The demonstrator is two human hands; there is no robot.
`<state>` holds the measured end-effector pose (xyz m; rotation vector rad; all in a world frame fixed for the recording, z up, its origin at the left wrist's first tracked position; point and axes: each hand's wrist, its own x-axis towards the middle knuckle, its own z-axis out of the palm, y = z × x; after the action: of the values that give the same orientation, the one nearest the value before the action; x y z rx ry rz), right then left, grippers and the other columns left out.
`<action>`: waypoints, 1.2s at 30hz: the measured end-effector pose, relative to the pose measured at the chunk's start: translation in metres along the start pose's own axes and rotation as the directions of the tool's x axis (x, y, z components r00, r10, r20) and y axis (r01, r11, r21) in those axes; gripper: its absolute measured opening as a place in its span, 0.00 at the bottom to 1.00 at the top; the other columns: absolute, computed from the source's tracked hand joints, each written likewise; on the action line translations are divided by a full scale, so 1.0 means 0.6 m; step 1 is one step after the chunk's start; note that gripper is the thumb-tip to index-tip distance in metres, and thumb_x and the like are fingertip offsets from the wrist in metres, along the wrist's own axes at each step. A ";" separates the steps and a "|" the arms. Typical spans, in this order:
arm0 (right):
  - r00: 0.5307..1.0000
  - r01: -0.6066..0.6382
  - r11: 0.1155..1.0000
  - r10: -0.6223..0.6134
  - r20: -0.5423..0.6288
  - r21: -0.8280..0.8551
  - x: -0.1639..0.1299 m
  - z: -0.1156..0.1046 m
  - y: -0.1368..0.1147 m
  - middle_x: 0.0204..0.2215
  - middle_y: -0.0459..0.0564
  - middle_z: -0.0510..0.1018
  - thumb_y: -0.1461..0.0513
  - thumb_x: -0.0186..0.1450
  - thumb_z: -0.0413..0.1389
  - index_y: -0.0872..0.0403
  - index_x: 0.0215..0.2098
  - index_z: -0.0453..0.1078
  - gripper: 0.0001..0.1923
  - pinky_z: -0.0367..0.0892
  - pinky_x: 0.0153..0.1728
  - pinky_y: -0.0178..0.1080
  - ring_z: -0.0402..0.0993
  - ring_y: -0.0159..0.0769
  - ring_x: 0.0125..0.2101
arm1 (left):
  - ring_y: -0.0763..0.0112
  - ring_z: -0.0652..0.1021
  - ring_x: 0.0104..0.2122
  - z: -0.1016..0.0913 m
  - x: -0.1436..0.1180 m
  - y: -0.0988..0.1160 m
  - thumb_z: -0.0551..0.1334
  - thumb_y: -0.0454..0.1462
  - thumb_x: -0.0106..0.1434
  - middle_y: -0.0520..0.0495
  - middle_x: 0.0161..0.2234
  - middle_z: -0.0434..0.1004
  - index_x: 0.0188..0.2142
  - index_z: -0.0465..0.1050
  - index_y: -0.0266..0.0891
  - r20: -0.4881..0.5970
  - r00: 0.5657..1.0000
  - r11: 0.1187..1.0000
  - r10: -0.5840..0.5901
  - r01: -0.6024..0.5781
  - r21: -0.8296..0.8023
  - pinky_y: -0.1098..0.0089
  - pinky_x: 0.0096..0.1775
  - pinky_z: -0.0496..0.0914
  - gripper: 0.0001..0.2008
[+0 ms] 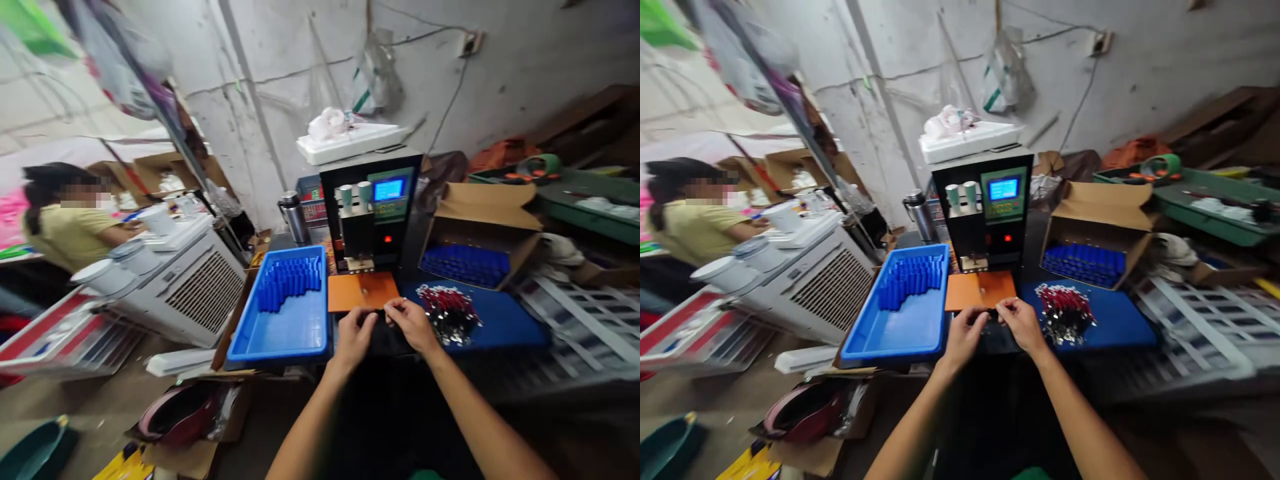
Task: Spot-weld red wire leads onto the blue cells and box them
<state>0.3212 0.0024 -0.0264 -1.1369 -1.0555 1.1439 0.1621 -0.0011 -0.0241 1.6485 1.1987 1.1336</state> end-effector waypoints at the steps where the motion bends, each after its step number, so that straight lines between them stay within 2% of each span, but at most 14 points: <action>1: 1.000 0.008 1.000 -0.007 -0.031 0.027 0.005 -0.005 0.004 0.20 0.48 0.72 0.39 0.50 0.67 0.56 0.29 0.70 0.29 0.67 0.27 0.36 0.68 0.35 0.22 | 0.68 0.79 0.38 -0.002 0.004 -0.002 0.60 0.45 0.65 0.44 0.38 0.81 0.41 0.76 0.35 -0.040 0.999 0.999 0.020 -0.019 0.034 0.69 0.42 0.72 0.15; 5: 0.992 0.050 0.989 -0.033 -0.124 0.137 0.021 -0.024 0.014 0.19 0.46 0.71 0.43 0.53 0.66 0.55 0.31 0.69 0.25 0.65 0.25 0.34 0.66 0.32 0.21 | 0.67 0.80 0.38 -0.006 0.021 -0.005 0.59 0.45 0.66 0.43 0.38 0.81 0.41 0.76 0.36 -0.189 0.978 0.987 0.089 -0.062 0.146 0.67 0.43 0.73 0.15; 9: 0.985 0.033 0.986 -0.004 -0.170 0.164 0.026 -0.035 0.014 0.19 0.46 0.71 0.45 0.54 0.66 0.56 0.31 0.69 0.24 0.64 0.24 0.34 0.66 0.32 0.21 | 0.67 0.80 0.38 -0.019 0.043 -0.007 0.60 0.46 0.65 0.44 0.37 0.81 0.40 0.76 0.36 -0.239 0.966 0.978 0.101 -0.052 0.200 0.67 0.42 0.74 0.15; 11: 0.985 0.021 0.987 0.007 -0.173 0.159 0.023 -0.040 0.015 0.19 0.46 0.71 0.45 0.54 0.66 0.56 0.31 0.70 0.24 0.64 0.24 0.34 0.66 0.31 0.21 | 0.68 0.79 0.36 -0.044 0.056 -0.009 0.58 0.45 0.65 0.44 0.37 0.80 0.41 0.75 0.36 -0.260 0.961 0.966 0.098 -0.029 0.256 0.68 0.40 0.74 0.15; 13: 0.985 0.010 0.987 0.017 -0.173 0.157 0.019 -0.044 0.016 0.19 0.46 0.71 0.45 0.53 0.67 0.56 0.31 0.70 0.24 0.64 0.24 0.34 0.66 0.32 0.21 | 0.67 0.79 0.36 -0.085 0.073 -0.012 0.57 0.43 0.66 0.44 0.38 0.80 0.45 0.74 0.36 -0.271 0.959 0.921 0.087 0.026 0.388 0.68 0.39 0.73 0.15; 15: 0.984 0.003 0.988 0.025 -0.175 0.155 0.015 -0.048 0.019 0.19 0.46 0.71 0.44 0.52 0.67 0.56 0.30 0.70 0.25 0.64 0.23 0.34 0.66 0.32 0.21 | 0.65 0.78 0.39 -0.134 0.093 -0.015 0.57 0.40 0.66 0.43 0.41 0.79 0.49 0.73 0.37 -0.247 0.967 0.800 0.057 0.104 0.592 0.66 0.42 0.72 0.15; 17: 0.984 -0.002 0.988 0.030 -0.176 0.155 0.012 -0.049 0.022 0.19 0.46 0.71 0.44 0.51 0.68 0.57 0.30 0.70 0.26 0.64 0.23 0.33 0.66 0.31 0.20 | 0.60 0.78 0.43 -0.179 0.113 -0.019 0.56 0.39 0.66 0.41 0.44 0.78 0.54 0.70 0.37 -0.211 0.977 0.609 -0.016 0.177 0.773 0.64 0.45 0.70 0.18; 19: 0.985 -0.007 0.987 0.035 -0.168 0.163 0.010 -0.046 0.025 0.19 0.46 0.71 0.43 0.51 0.68 0.57 0.30 0.70 0.27 0.64 0.22 0.33 0.66 0.31 0.20 | 0.56 0.77 0.46 -0.208 0.133 -0.025 0.56 0.38 0.66 0.38 0.47 0.75 0.60 0.64 0.38 -0.172 0.978 0.413 -0.118 0.206 0.887 0.62 0.45 0.70 0.23; 21: 0.987 -0.013 0.985 0.040 -0.157 0.170 0.008 -0.040 0.026 0.18 0.46 0.71 0.42 0.50 0.68 0.57 0.30 0.70 0.28 0.64 0.22 0.33 0.66 0.31 0.20 | 0.54 0.77 0.46 -0.219 0.151 -0.032 0.55 0.39 0.67 0.35 0.49 0.72 0.65 0.57 0.39 -0.138 0.967 0.264 -0.212 0.192 0.945 0.62 0.44 0.70 0.28; 24: 0.990 -0.014 0.987 0.036 -0.138 0.161 0.004 -0.032 0.026 0.18 0.46 0.71 0.41 0.50 0.68 0.57 0.29 0.70 0.29 0.64 0.23 0.34 0.65 0.32 0.20 | 0.55 0.79 0.43 -0.209 0.170 -0.044 0.53 0.37 0.68 0.31 0.53 0.68 0.67 0.52 0.39 -0.122 0.955 0.157 -0.269 0.168 0.973 0.63 0.42 0.70 0.28; 28: 0.992 -0.015 0.989 0.032 -0.118 0.149 0.000 -0.033 0.025 0.18 0.46 0.71 0.42 0.51 0.67 0.57 0.29 0.70 0.27 0.64 0.23 0.34 0.65 0.31 0.20 | 0.58 0.79 0.41 -0.192 0.171 -0.056 0.46 0.31 0.68 0.29 0.53 0.66 0.59 0.60 0.34 -0.135 0.960 0.142 -0.247 0.174 0.974 0.65 0.40 0.70 0.22; 32: 0.991 -0.018 0.988 0.039 -0.128 0.156 -0.003 -0.041 0.028 0.19 0.46 0.71 0.43 0.52 0.67 0.57 0.30 0.70 0.26 0.64 0.23 0.33 0.66 0.31 0.20 | 0.56 0.79 0.41 -0.202 0.160 -0.056 0.48 0.30 0.66 0.28 0.50 0.70 0.57 0.63 0.30 -0.150 0.962 0.187 -0.230 0.195 0.963 0.62 0.41 0.70 0.20; 34: 0.991 -0.016 0.988 0.036 -0.129 0.154 -0.001 -0.044 0.031 0.19 0.46 0.71 0.43 0.52 0.67 0.57 0.30 0.70 0.26 0.64 0.23 0.33 0.66 0.31 0.20 | 0.54 0.79 0.43 -0.210 0.158 -0.051 0.53 0.33 0.65 0.29 0.48 0.72 0.57 0.64 0.28 -0.192 0.967 0.329 -0.169 0.239 0.914 0.60 0.43 0.71 0.21; 36: 0.991 -0.014 0.989 0.033 -0.130 0.149 0.003 -0.045 0.033 0.18 0.46 0.70 0.43 0.53 0.66 0.57 0.30 0.69 0.26 0.64 0.23 0.33 0.66 0.31 0.20 | 0.55 0.79 0.43 -0.209 0.158 -0.044 0.57 0.38 0.63 0.32 0.44 0.76 0.54 0.68 0.28 -0.218 0.969 0.584 -0.120 0.246 0.774 0.60 0.45 0.71 0.22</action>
<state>0.3459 0.0021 -0.0492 -1.0939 -0.8434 1.1304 0.0503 0.1081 0.0078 2.0146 2.1403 0.5763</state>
